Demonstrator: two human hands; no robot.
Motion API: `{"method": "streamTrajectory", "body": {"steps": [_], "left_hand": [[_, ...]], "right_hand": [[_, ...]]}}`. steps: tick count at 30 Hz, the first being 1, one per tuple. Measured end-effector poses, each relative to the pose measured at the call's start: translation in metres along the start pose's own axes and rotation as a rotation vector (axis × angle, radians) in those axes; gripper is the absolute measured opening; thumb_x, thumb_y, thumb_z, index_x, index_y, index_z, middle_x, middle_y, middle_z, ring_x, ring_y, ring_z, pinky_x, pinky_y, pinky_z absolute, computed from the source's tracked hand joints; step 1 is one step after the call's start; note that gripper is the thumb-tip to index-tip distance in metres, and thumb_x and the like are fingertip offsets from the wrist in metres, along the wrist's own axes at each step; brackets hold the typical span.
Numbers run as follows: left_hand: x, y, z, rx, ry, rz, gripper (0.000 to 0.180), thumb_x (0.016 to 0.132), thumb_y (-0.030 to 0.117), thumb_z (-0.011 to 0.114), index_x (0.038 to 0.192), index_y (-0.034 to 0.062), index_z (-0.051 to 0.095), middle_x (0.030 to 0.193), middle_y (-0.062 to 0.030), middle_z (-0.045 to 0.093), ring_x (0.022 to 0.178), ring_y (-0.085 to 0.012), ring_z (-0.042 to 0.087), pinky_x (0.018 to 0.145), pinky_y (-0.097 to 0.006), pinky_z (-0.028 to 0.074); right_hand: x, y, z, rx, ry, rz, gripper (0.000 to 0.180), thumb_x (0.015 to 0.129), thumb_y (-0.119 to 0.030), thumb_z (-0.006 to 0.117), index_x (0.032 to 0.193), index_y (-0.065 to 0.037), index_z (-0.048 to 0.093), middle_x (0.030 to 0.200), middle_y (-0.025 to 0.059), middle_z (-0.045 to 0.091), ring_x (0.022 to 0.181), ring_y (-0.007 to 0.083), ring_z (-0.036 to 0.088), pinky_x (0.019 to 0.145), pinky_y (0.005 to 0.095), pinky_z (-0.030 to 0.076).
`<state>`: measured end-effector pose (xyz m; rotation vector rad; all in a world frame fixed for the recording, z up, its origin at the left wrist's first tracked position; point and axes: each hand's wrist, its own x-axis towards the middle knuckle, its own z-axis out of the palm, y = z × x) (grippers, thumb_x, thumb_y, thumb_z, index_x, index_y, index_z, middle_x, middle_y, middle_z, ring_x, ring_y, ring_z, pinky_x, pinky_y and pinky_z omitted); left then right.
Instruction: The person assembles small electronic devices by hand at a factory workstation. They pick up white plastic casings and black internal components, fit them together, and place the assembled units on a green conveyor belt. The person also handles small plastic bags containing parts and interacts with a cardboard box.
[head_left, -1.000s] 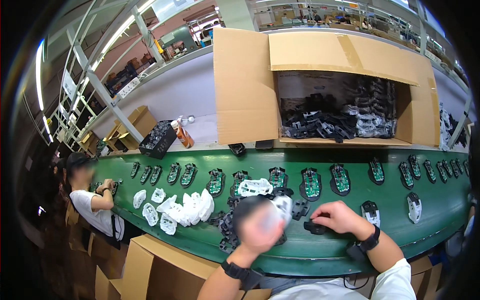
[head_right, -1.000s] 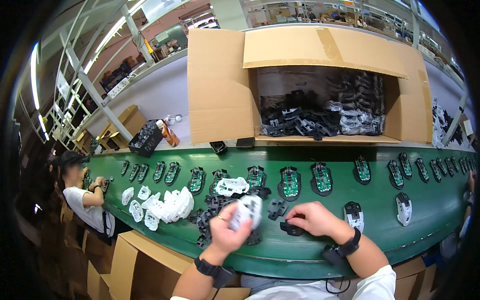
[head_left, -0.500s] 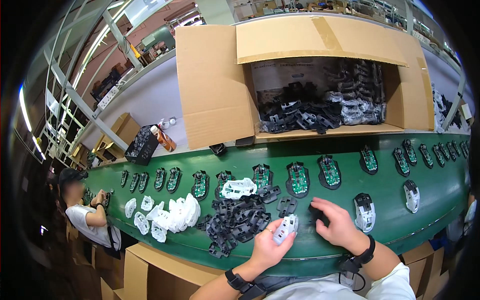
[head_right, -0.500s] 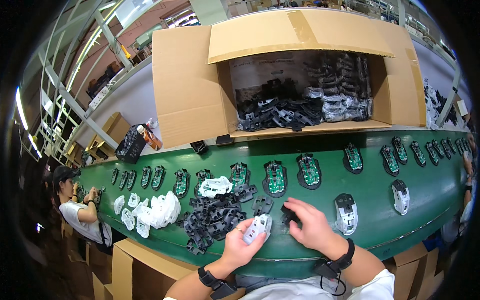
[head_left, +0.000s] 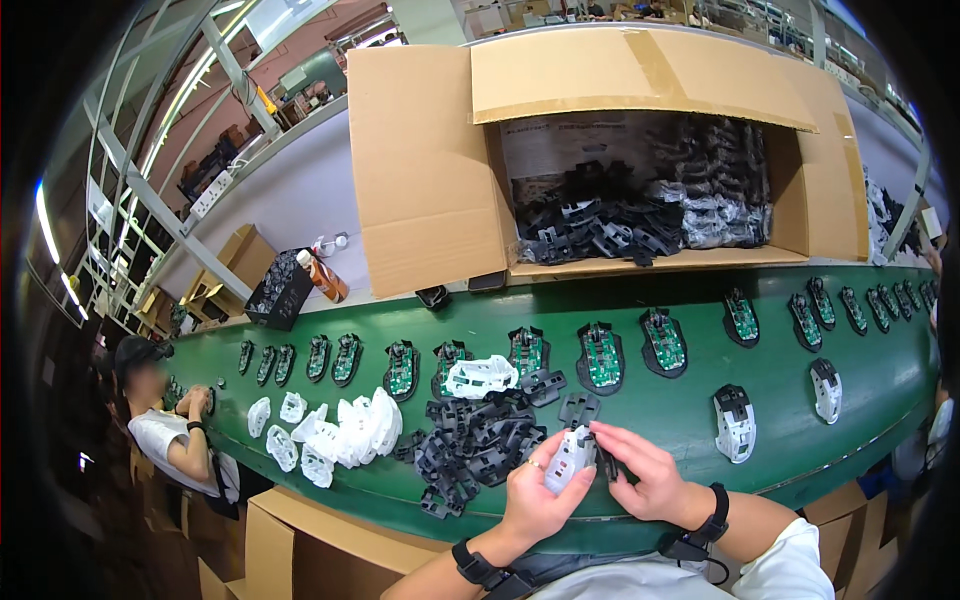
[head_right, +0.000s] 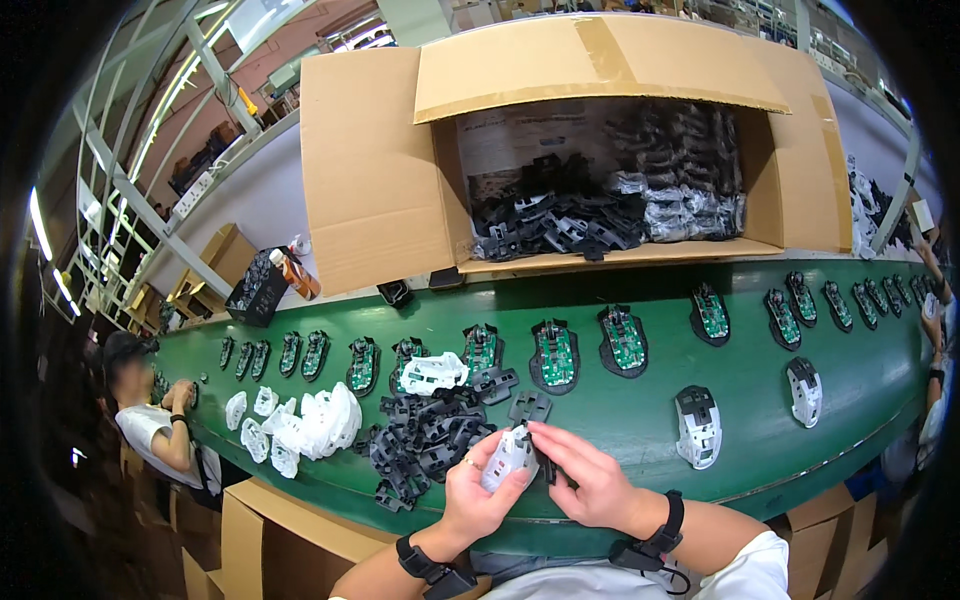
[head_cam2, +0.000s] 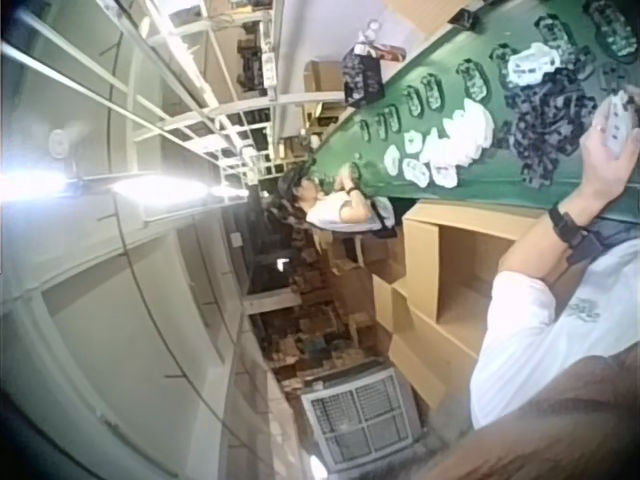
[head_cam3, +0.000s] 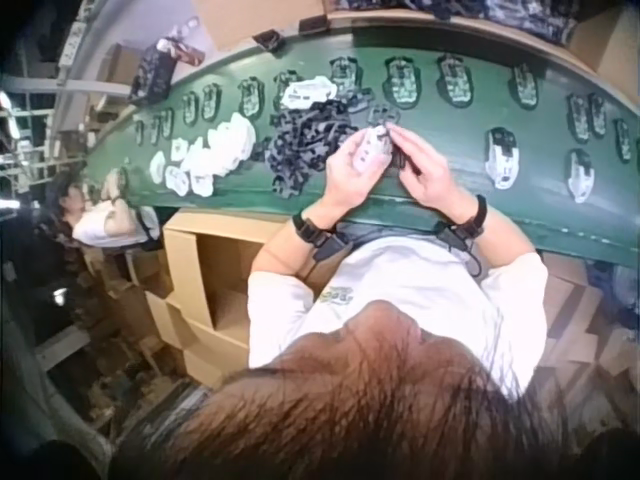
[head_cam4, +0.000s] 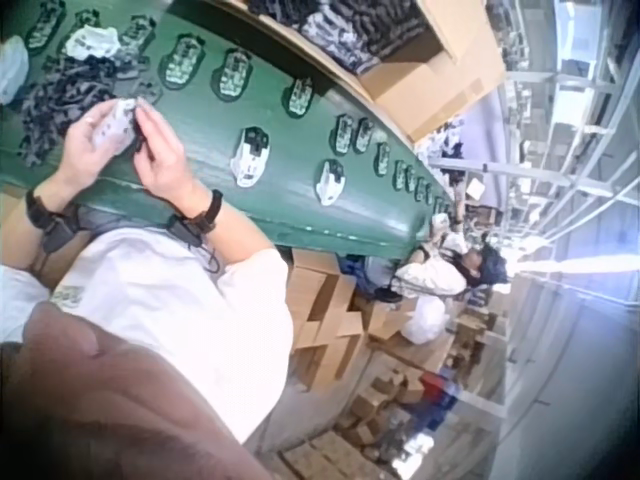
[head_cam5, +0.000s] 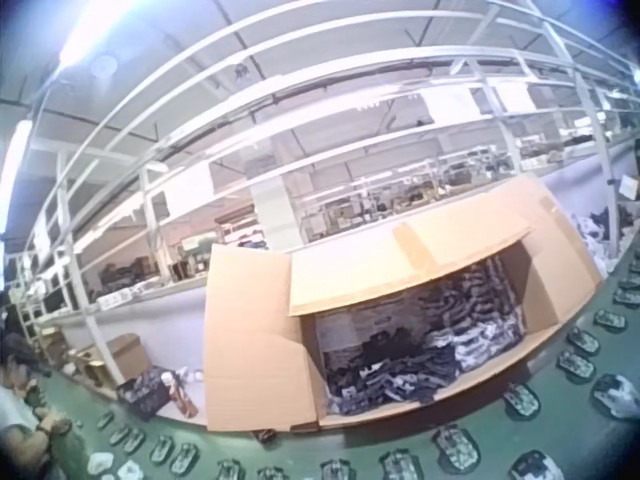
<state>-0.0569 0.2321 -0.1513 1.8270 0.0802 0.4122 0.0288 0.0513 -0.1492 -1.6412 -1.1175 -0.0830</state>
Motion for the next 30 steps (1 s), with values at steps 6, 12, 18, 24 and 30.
{"method": "streamTrajectory", "body": {"steps": [6, 12, 18, 24, 30], "left_hand": [[-0.001, 0.009, -0.008, 0.026, -0.07, -0.05, 0.061, 0.088, 0.016, 0.079, 0.137, -0.0095, 0.053, 0.114, -0.0135, 0.072, 0.098, -0.0138, 0.068, 0.085, -0.028, 0.056], [0.001, 0.016, -0.008, 0.179, -0.015, 0.094, 0.066, 0.081, 0.021, 0.086, 0.133, -0.0078, 0.057, 0.103, -0.0145, 0.074, 0.087, -0.0149, 0.071, 0.077, -0.03, 0.058], [0.001, 0.015, -0.003, 0.249, -0.056, 0.191, 0.065, 0.078, 0.027, 0.089, 0.128, -0.0042, 0.062, 0.098, -0.0157, 0.075, 0.08, -0.0192, 0.074, 0.072, -0.031, 0.059], [0.001, 0.011, -0.008, 0.241, -0.098, 0.085, 0.053, 0.083, 0.031, 0.085, 0.12, -0.001, 0.065, 0.096, -0.0162, 0.075, 0.079, -0.0244, 0.076, 0.07, -0.034, 0.06], [0.018, 0.013, -0.025, 0.234, 0.029, 0.43, 0.016, 0.088, 0.011, 0.072, 0.098, -0.001, 0.066, 0.081, -0.0121, 0.067, 0.071, -0.0276, 0.064, 0.063, -0.034, 0.049]], "right_hand": [[0.001, 0.005, 0.001, -0.051, 0.043, -0.021, 0.062, 0.073, 0.013, 0.057, 0.135, 0.01, 0.055, 0.142, 0.0278, 0.055, 0.13, 0.041, 0.058, 0.107, 0.0423, 0.049], [0.012, -0.009, 0.003, -0.06, -0.089, -0.098, 0.061, 0.081, -0.004, 0.072, 0.137, 0.009, 0.054, 0.146, 0.0276, 0.051, 0.134, 0.043, 0.053, 0.109, 0.0465, 0.046], [0.0, 0.009, 0.004, 0.351, -0.109, 0.373, 0.066, 0.08, -0.023, 0.085, 0.133, 0.002, 0.055, 0.131, 0.0219, 0.061, 0.119, 0.0369, 0.065, 0.098, 0.0432, 0.054], [-0.01, 0.018, 0.017, 0.025, -0.129, 0.345, 0.063, 0.074, -0.026, 0.09, 0.122, 0.001, 0.059, 0.108, 0.0167, 0.067, 0.089, 0.0267, 0.07, 0.079, 0.036, 0.058], [0.003, 0.008, 0.009, 0.257, -0.05, 0.219, 0.042, 0.079, -0.004, 0.082, 0.117, 0.004, 0.067, 0.11, 0.0179, 0.07, 0.092, 0.0217, 0.072, 0.081, 0.0319, 0.06]]}}
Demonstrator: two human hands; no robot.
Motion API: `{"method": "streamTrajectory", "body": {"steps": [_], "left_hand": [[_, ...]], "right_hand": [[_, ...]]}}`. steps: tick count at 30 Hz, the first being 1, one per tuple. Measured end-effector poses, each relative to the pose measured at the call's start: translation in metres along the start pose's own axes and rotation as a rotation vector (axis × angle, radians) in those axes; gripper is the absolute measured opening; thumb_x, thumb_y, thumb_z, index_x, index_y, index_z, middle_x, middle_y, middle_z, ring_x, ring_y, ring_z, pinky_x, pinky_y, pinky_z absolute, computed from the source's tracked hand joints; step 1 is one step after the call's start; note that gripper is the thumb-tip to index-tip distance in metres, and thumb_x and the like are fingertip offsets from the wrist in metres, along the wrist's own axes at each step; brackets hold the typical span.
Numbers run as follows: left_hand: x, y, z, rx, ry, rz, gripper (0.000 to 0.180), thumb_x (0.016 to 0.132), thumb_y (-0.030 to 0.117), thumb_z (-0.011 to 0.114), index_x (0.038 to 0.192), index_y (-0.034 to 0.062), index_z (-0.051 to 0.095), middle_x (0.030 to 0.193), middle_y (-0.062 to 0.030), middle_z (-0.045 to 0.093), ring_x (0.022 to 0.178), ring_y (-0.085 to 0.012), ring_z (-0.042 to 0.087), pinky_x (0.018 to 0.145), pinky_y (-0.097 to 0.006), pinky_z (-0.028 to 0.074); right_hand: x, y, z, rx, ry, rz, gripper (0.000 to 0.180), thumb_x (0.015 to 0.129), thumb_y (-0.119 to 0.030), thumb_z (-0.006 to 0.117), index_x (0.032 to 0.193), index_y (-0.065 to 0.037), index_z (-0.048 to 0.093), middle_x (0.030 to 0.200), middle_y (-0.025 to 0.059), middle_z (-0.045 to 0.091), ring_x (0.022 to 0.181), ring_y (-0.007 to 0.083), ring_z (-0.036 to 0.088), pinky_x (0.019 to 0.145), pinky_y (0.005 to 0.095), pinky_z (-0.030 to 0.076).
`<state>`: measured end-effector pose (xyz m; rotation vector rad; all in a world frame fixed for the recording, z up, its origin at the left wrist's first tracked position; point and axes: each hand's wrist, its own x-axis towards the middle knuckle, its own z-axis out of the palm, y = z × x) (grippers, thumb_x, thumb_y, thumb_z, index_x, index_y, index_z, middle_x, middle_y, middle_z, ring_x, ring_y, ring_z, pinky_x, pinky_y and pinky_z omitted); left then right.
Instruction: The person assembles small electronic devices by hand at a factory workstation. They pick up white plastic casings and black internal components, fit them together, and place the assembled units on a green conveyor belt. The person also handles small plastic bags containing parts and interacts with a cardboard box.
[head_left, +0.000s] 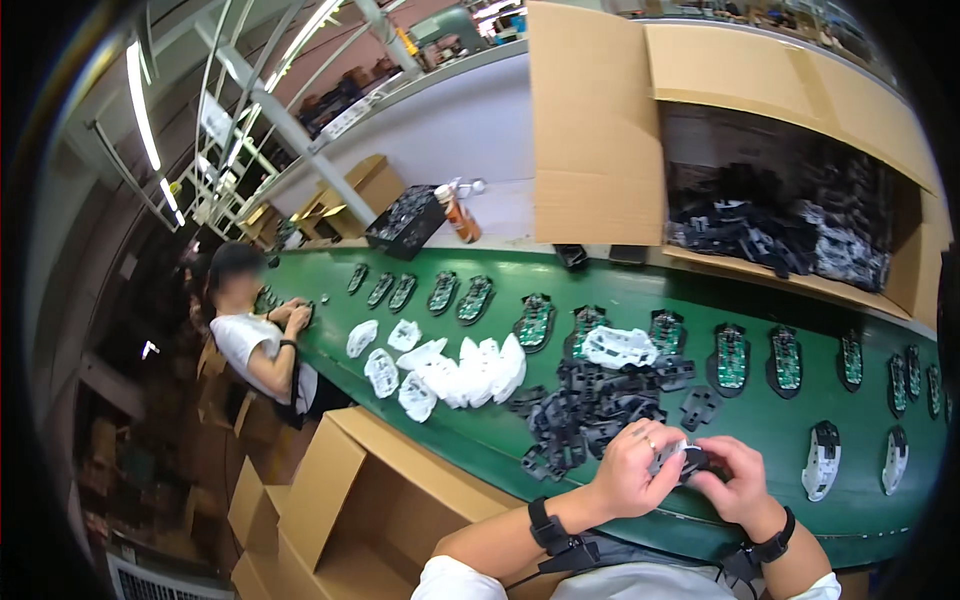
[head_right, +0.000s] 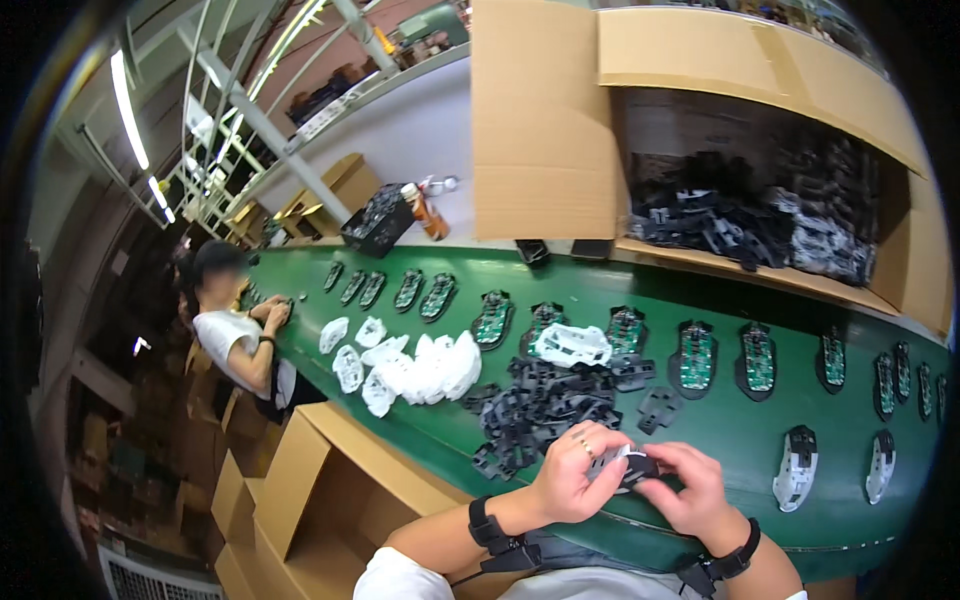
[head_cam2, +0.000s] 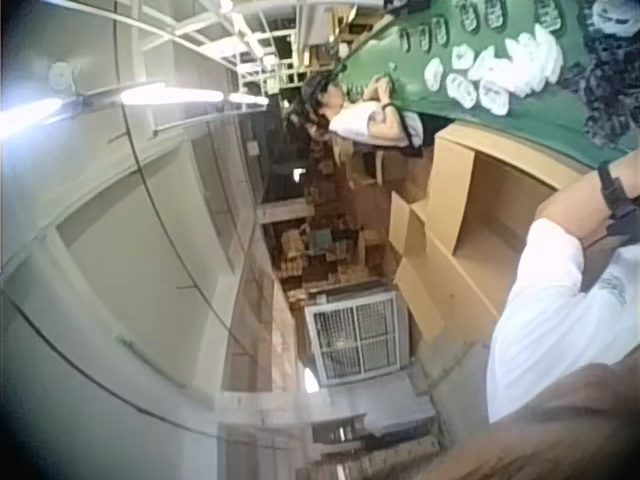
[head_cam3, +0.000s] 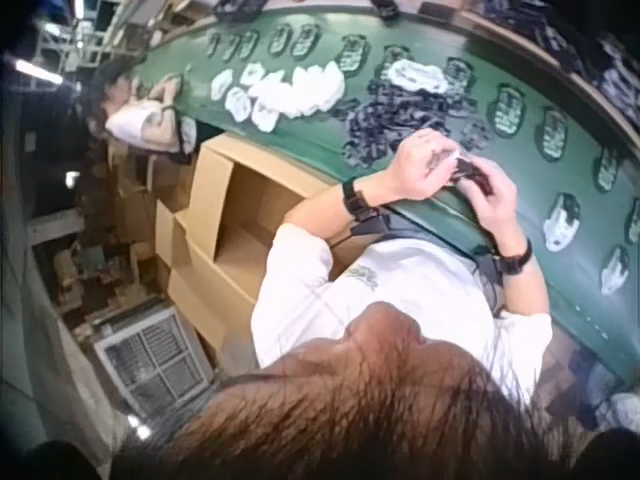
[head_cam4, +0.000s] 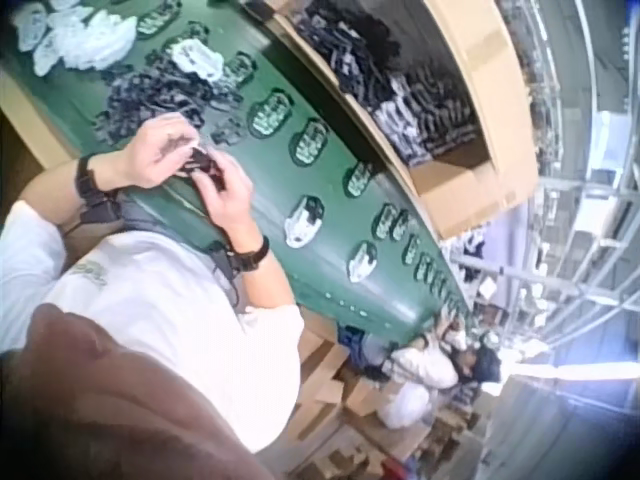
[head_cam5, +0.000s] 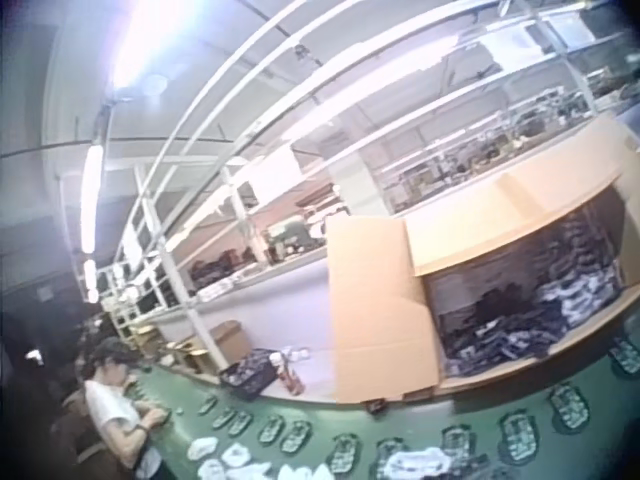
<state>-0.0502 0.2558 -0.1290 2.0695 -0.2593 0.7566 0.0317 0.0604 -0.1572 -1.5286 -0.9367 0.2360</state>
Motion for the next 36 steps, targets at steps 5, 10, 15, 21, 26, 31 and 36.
{"method": "streamTrajectory", "body": {"steps": [5, 10, 15, 21, 26, 31, 36], "left_hand": [[-0.016, -0.006, 0.005, -0.223, -0.006, -0.381, 0.012, 0.096, 0.008, 0.066, 0.089, -0.0011, 0.065, 0.078, -0.008, 0.066, 0.068, -0.0105, 0.061, 0.059, -0.028, 0.048], [0.002, -0.007, -0.009, 0.05, 0.084, -0.126, 0.021, 0.092, 0.016, 0.07, 0.102, -0.0011, 0.066, 0.092, -0.0155, 0.068, 0.083, -0.0303, 0.066, 0.075, -0.039, 0.054], [0.024, -0.059, -0.097, 0.64, 0.329, -0.175, 0.044, 0.085, 0.023, 0.072, 0.12, -0.0012, 0.063, 0.119, -0.0224, 0.063, 0.111, -0.0402, 0.06, 0.096, -0.043, 0.05], [-0.002, -0.096, -0.142, 1.099, 0.081, -0.653, 0.058, 0.084, 0.035, 0.075, 0.131, 0.003, 0.063, 0.149, -0.022, 0.049, 0.143, -0.0372, 0.04, 0.116, -0.062, 0.028], [-0.001, -0.11, -0.144, 1.124, 0.208, -0.575, 0.06, 0.081, 0.034, 0.076, 0.126, -0.003, 0.064, 0.154, -0.0263, 0.042, 0.149, -0.0401, 0.03, 0.12, -0.063, 0.016], [0.023, -0.085, -0.118, 0.832, 0.363, -0.216, 0.05, 0.079, 0.028, 0.078, 0.116, -0.0026, 0.065, 0.15, -0.0262, 0.047, 0.148, -0.0438, 0.031, 0.119, -0.064, 0.014], [0.011, -0.059, -0.08, -0.045, 0.324, -0.281, 0.047, 0.084, 0.005, 0.076, 0.127, -0.0048, 0.058, 0.116, -0.0141, 0.069, 0.106, -0.0212, 0.067, 0.093, -0.034, 0.053]], "right_hand": [[0.003, 0.004, 0.002, 0.127, -0.146, 0.196, 0.021, 0.09, -0.004, 0.07, 0.109, 0.004, 0.069, 0.09, 0.0076, 0.073, 0.076, 0.0114, 0.066, 0.067, 0.024, 0.052], [0.004, 0.002, -0.02, 0.023, 0.072, 0.308, 0.013, 0.096, -0.009, 0.063, 0.094, 0.004, 0.067, 0.077, -0.0003, 0.062, 0.068, 0.0063, 0.055, 0.058, 0.0227, 0.042], [-0.012, 0.06, -0.133, -1.335, 0.352, 0.017, 0.036, 0.098, -0.009, 0.056, 0.132, 0.004, 0.057, 0.133, 0.0207, 0.06, 0.121, 0.0342, 0.059, 0.102, 0.0389, 0.046], [0.033, -0.018, -0.014, -0.889, -0.253, -0.002, 0.058, 0.085, -0.001, 0.061, 0.143, -0.003, 0.052, 0.156, 0.024, 0.04, 0.142, 0.0436, 0.04, 0.12, 0.0505, 0.028], [0.035, -0.001, -0.015, -0.718, -0.17, 0.013, 0.054, 0.074, -0.005, 0.077, 0.126, -0.002, 0.063, 0.142, 0.0219, 0.052, 0.127, 0.0428, 0.051, 0.107, 0.0479, 0.042], [0.026, -0.003, -0.006, -0.735, 0.008, 0.015, 0.052, 0.068, -0.012, 0.084, 0.116, -0.002, 0.068, 0.133, 0.0199, 0.057, 0.114, 0.0398, 0.057, 0.098, 0.0446, 0.048], [0.023, -0.007, -0.008, -0.903, -0.156, 0.032, 0.06, 0.07, -0.027, 0.086, 0.122, -0.004, 0.068, 0.132, 0.0201, 0.058, 0.112, 0.0389, 0.059, 0.093, 0.0451, 0.052]]}}
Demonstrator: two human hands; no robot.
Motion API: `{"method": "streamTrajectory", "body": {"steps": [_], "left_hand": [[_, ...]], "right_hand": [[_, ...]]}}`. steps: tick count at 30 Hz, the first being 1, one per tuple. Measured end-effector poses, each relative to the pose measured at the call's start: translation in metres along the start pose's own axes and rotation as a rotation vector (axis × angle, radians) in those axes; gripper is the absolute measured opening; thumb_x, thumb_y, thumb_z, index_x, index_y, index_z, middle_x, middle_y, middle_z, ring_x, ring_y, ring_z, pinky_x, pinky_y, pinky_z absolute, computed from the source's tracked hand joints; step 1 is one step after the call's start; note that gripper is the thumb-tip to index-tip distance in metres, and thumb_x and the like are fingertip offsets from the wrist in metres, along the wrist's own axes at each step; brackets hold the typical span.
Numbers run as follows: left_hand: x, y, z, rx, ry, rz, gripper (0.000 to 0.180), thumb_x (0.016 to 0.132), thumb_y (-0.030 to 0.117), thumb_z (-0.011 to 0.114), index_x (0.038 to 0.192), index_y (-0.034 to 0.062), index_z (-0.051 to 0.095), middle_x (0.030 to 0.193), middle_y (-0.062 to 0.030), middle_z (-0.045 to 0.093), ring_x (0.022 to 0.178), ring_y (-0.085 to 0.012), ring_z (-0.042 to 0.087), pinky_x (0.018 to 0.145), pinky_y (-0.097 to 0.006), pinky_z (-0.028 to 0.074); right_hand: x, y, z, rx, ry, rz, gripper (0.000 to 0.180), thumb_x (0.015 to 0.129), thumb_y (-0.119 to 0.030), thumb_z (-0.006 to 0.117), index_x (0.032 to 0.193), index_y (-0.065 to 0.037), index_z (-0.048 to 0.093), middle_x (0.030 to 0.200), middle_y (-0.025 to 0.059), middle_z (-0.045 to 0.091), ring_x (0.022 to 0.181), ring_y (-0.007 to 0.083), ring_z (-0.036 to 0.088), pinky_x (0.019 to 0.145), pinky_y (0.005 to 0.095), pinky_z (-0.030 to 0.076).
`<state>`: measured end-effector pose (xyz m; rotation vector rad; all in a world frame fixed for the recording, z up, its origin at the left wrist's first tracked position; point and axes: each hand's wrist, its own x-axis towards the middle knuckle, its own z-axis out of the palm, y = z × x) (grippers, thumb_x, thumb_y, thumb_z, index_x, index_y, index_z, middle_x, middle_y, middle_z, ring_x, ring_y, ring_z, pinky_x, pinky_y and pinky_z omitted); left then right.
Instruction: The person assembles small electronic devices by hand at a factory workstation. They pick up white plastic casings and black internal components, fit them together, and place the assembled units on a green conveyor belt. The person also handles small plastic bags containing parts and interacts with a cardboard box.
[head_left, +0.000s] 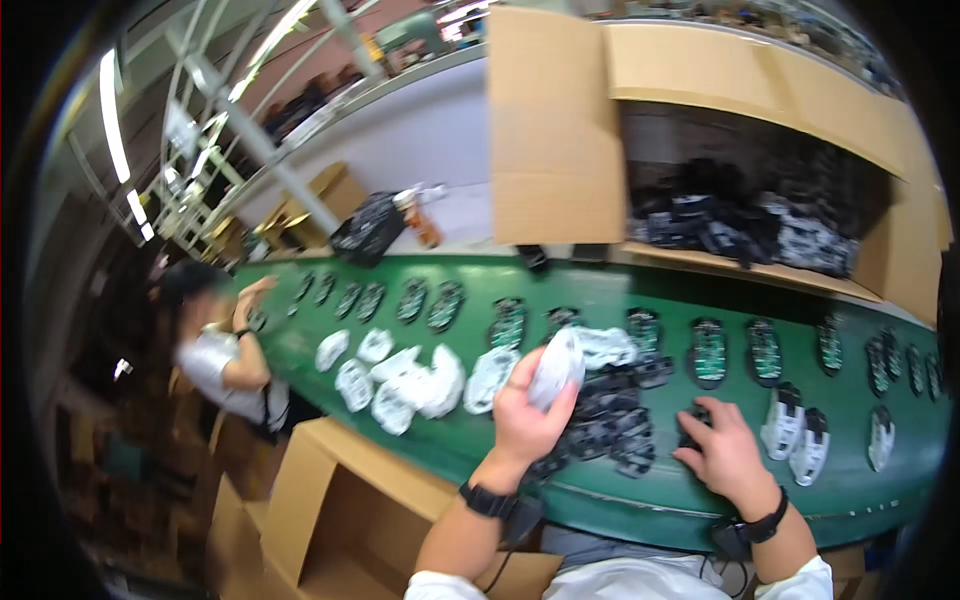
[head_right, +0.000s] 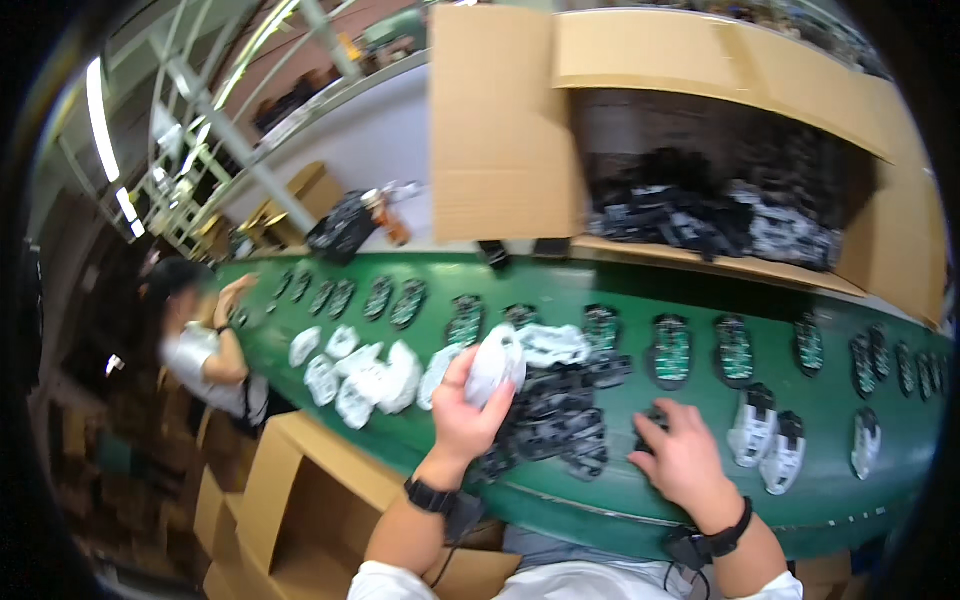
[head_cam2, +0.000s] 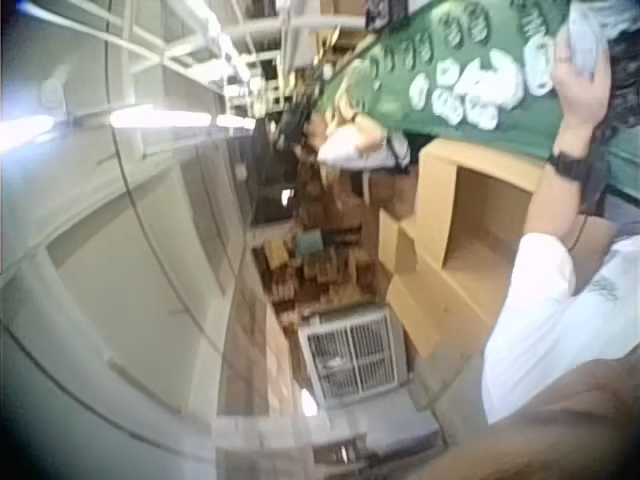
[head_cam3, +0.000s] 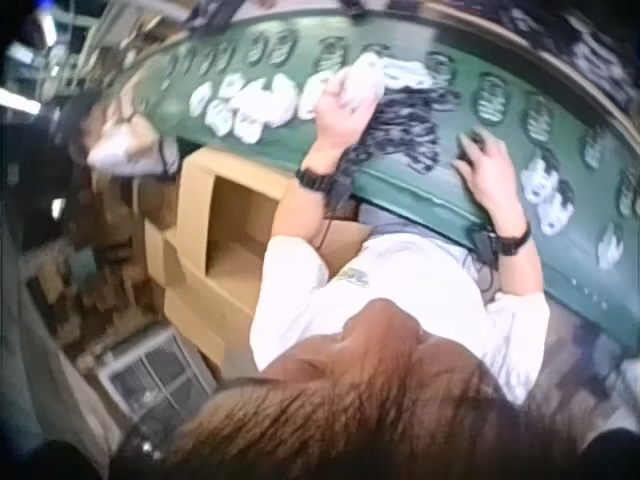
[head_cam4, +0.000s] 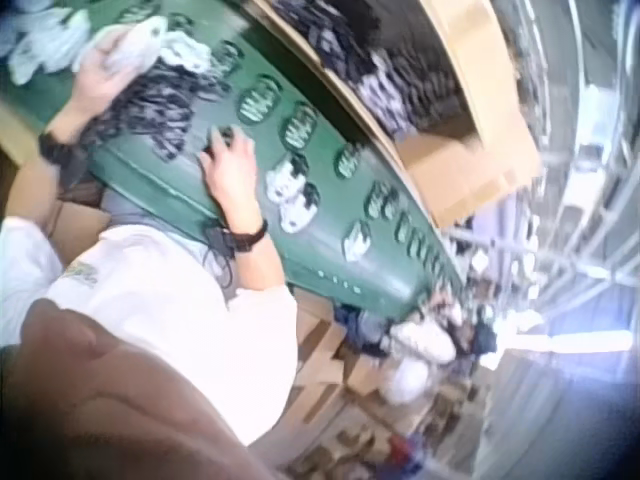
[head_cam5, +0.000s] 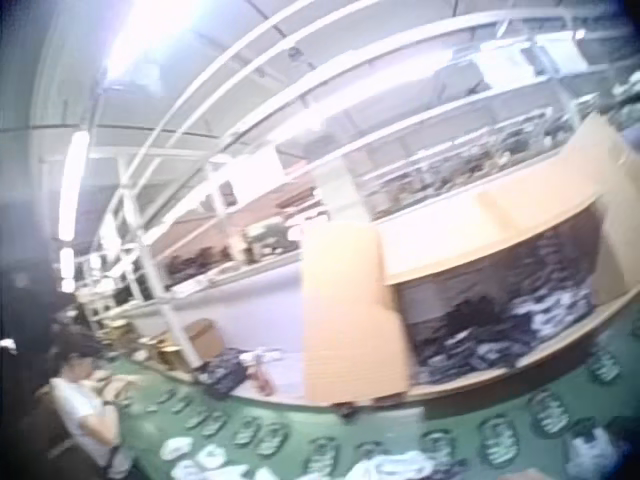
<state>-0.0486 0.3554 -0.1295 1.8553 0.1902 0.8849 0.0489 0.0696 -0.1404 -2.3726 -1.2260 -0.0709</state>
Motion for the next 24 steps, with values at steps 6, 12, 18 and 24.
{"method": "streamTrajectory", "body": {"steps": [6, 12, 18, 24], "left_hand": [[-0.042, 0.04, 0.046, -0.258, -0.391, -0.2, 0.051, 0.087, 0.007, 0.075, 0.133, -0.0056, 0.055, 0.115, -0.0117, 0.07, 0.104, -0.0146, 0.066, 0.091, -0.03, 0.053], [-0.062, 0.028, 0.062, -0.567, -0.321, -0.279, 0.043, 0.085, -0.002, 0.075, 0.119, 0.0023, 0.049, 0.115, -0.0095, 0.065, 0.104, -0.0138, 0.064, 0.091, -0.029, 0.052], [-0.058, 0.023, 0.066, -0.796, -0.273, -0.412, 0.032, 0.091, 0.006, 0.076, 0.116, 0.0038, 0.057, 0.114, -0.0097, 0.069, 0.101, -0.0191, 0.069, 0.088, -0.034, 0.057], [-0.053, 0.052, 0.081, -0.515, -0.274, -0.098, 0.059, 0.081, 0.004, 0.076, 0.136, 0.0022, 0.055, 0.116, -0.0155, 0.065, 0.111, -0.0273, 0.065, 0.096, -0.037, 0.051]], "right_hand": [[0.0, 0.002, -0.005, 0.753, 0.322, -0.08, 0.075, 0.088, -0.033, 0.078, 0.145, 0.004, 0.046, 0.148, 0.0248, 0.051, 0.131, 0.0406, 0.056, 0.109, 0.0422, 0.046], [-0.002, -0.012, 0.009, 0.9, 0.291, -0.158, 0.072, 0.094, -0.024, 0.073, 0.151, 0.004, 0.037, 0.155, 0.0215, 0.042, 0.139, 0.0327, 0.049, 0.113, 0.0419, 0.042], [-0.009, -0.041, 0.02, 1.924, -0.081, 0.4, 0.056, 0.106, -0.032, 0.051, 0.152, -0.004, 0.035, 0.147, 0.0128, 0.048, 0.131, 0.0292, 0.055, 0.11, 0.0445, 0.047], [-0.007, 0.007, 0.029, 1.815, 0.306, 0.292, 0.06, 0.105, -0.045, 0.05, 0.148, -0.003, 0.043, 0.147, 0.0153, 0.051, 0.136, 0.0289, 0.049, 0.114, 0.0419, 0.041]]}}
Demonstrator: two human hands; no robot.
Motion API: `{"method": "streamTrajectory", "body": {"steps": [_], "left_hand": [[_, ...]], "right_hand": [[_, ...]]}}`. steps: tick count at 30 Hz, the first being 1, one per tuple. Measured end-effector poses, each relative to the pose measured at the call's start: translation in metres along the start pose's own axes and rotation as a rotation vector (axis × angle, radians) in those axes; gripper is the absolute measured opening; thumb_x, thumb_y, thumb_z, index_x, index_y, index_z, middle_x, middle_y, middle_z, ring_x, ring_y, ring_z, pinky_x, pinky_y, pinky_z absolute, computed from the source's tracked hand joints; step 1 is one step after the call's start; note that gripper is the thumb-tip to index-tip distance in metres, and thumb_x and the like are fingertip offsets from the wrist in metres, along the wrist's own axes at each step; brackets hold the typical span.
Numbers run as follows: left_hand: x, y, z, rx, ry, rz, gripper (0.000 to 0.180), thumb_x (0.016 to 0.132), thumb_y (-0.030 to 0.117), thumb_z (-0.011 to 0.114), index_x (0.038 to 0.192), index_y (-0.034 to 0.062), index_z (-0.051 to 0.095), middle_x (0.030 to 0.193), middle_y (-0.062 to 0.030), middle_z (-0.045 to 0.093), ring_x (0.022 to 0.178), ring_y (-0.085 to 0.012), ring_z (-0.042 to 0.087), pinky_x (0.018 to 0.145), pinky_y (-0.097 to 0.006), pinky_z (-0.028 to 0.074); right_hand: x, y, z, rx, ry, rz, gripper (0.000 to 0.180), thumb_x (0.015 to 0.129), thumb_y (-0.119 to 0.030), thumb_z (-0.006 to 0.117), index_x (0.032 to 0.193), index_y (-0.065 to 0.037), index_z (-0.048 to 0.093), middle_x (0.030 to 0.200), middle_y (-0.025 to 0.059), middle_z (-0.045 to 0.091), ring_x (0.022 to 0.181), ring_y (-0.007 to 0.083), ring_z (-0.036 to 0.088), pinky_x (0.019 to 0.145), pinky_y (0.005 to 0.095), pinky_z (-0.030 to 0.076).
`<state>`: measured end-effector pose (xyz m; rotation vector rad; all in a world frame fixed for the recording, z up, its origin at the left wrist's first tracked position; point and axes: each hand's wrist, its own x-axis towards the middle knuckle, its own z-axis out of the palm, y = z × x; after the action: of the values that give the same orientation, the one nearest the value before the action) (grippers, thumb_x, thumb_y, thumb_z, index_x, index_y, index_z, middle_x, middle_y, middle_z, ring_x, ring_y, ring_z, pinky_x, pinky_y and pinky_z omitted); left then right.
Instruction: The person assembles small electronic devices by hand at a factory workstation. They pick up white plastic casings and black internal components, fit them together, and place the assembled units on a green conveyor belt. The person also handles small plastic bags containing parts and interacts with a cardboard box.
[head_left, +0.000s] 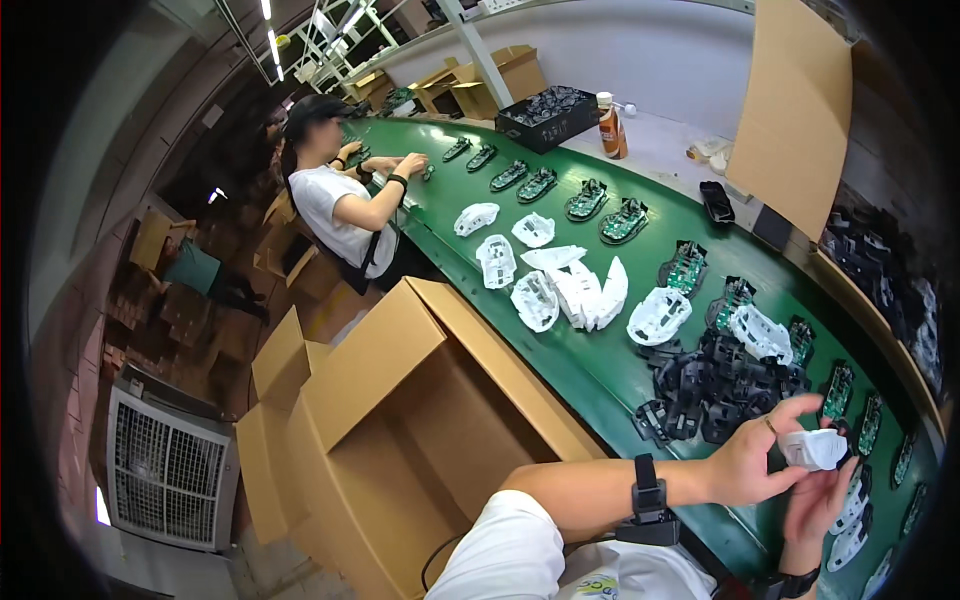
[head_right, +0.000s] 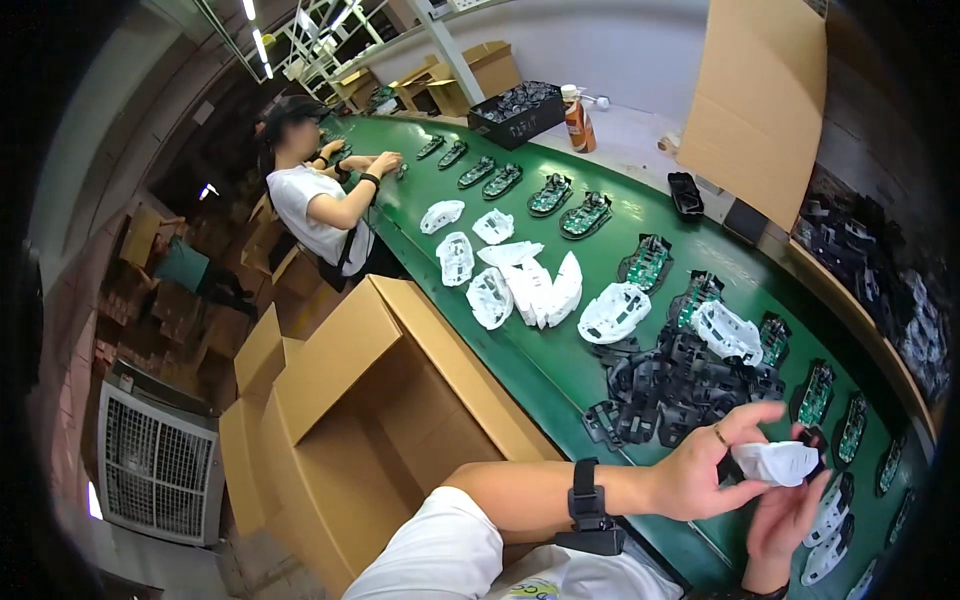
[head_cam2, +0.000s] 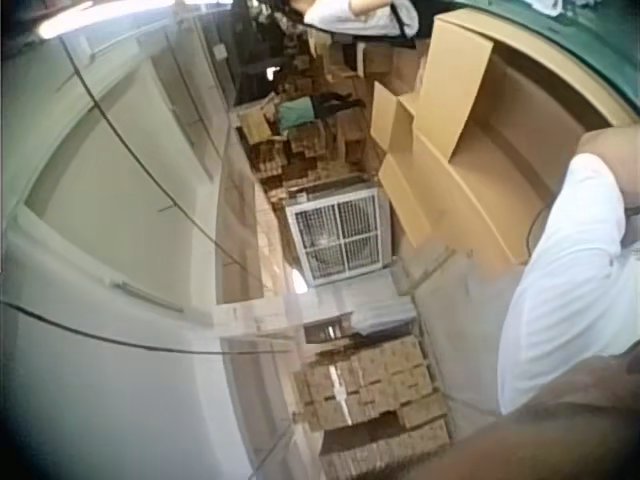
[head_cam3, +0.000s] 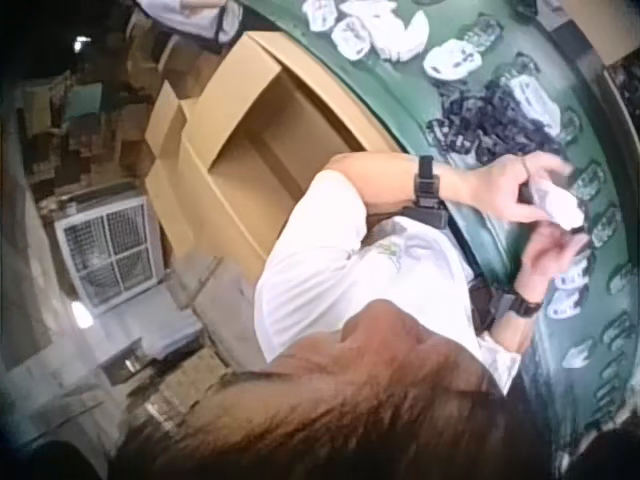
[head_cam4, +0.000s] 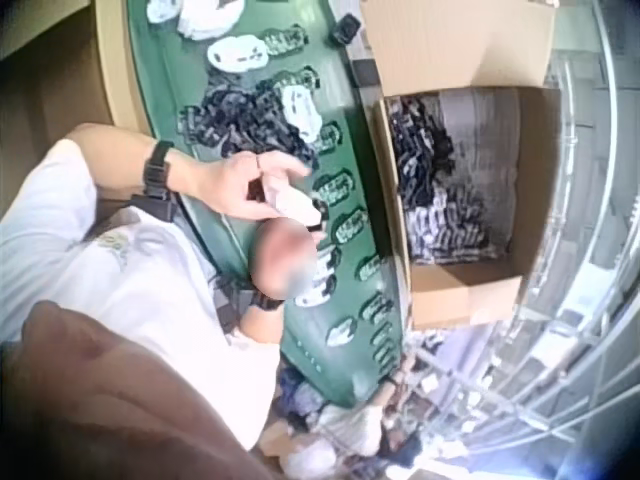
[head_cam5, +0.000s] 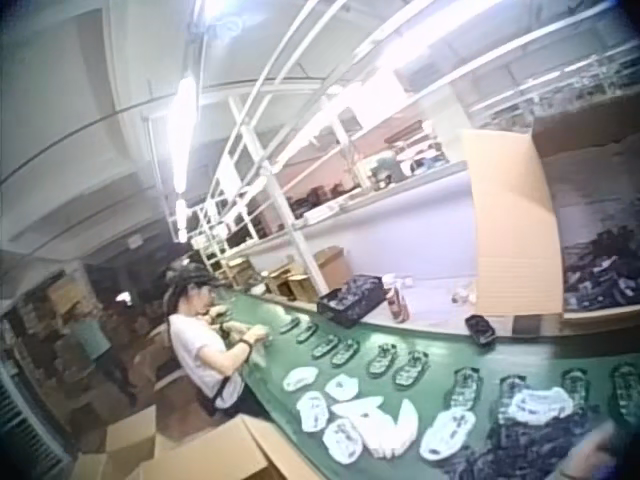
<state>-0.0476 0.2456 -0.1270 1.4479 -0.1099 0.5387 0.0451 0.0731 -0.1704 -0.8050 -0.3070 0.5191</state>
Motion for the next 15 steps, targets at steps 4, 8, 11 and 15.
{"method": "streamTrajectory", "body": {"steps": [4, 8, 11, 15], "left_hand": [[0.012, 0.003, -0.015, 0.335, -0.103, 0.182, 0.071, 0.077, 0.006, 0.076, 0.144, 0.0022, 0.05, 0.124, -0.0189, 0.067, 0.113, -0.0324, 0.068, 0.099, -0.039, 0.052], [0.002, -0.002, -0.036, 0.022, -0.25, -0.316, 0.066, 0.083, 0.009, 0.077, 0.142, -0.0022, 0.05, 0.125, -0.0091, 0.066, 0.113, -0.0142, 0.062, 0.1, -0.032, 0.05], [0.009, 0.007, -0.033, 0.022, -0.222, -0.317, 0.067, 0.083, 0.008, 0.077, 0.143, -0.0037, 0.049, 0.127, -0.0091, 0.064, 0.114, -0.0131, 0.062, 0.099, -0.031, 0.05], [0.007, 0.005, -0.03, 0.18, -0.228, -0.295, 0.066, 0.08, 0.007, 0.076, 0.14, -0.0053, 0.052, 0.121, -0.0096, 0.068, 0.106, -0.0129, 0.065, 0.093, -0.03, 0.052]], "right_hand": [[-0.001, -0.005, 0.0, -0.44, -0.005, -0.295, 0.067, 0.099, -0.036, 0.063, 0.15, 0.001, 0.039, 0.151, 0.0172, 0.046, 0.137, 0.0261, 0.047, 0.112, 0.0396, 0.04], [-0.001, 0.005, 0.019, -0.632, -0.144, -0.346, 0.074, 0.092, -0.027, 0.076, 0.149, 0.004, 0.039, 0.151, 0.0188, 0.046, 0.136, 0.0269, 0.048, 0.11, 0.0395, 0.042], [0.005, -0.001, 0.022, -0.663, -0.246, -0.423, 0.074, 0.089, -0.027, 0.079, 0.147, 0.004, 0.044, 0.151, 0.0227, 0.046, 0.138, 0.0312, 0.05, 0.111, 0.0428, 0.043], [-0.001, -0.016, 0.026, -1.044, -0.256, -0.544, 0.071, 0.084, -0.026, 0.082, 0.141, 0.004, 0.053, 0.143, 0.0277, 0.055, 0.132, 0.0411, 0.055, 0.11, 0.0449, 0.045]]}}
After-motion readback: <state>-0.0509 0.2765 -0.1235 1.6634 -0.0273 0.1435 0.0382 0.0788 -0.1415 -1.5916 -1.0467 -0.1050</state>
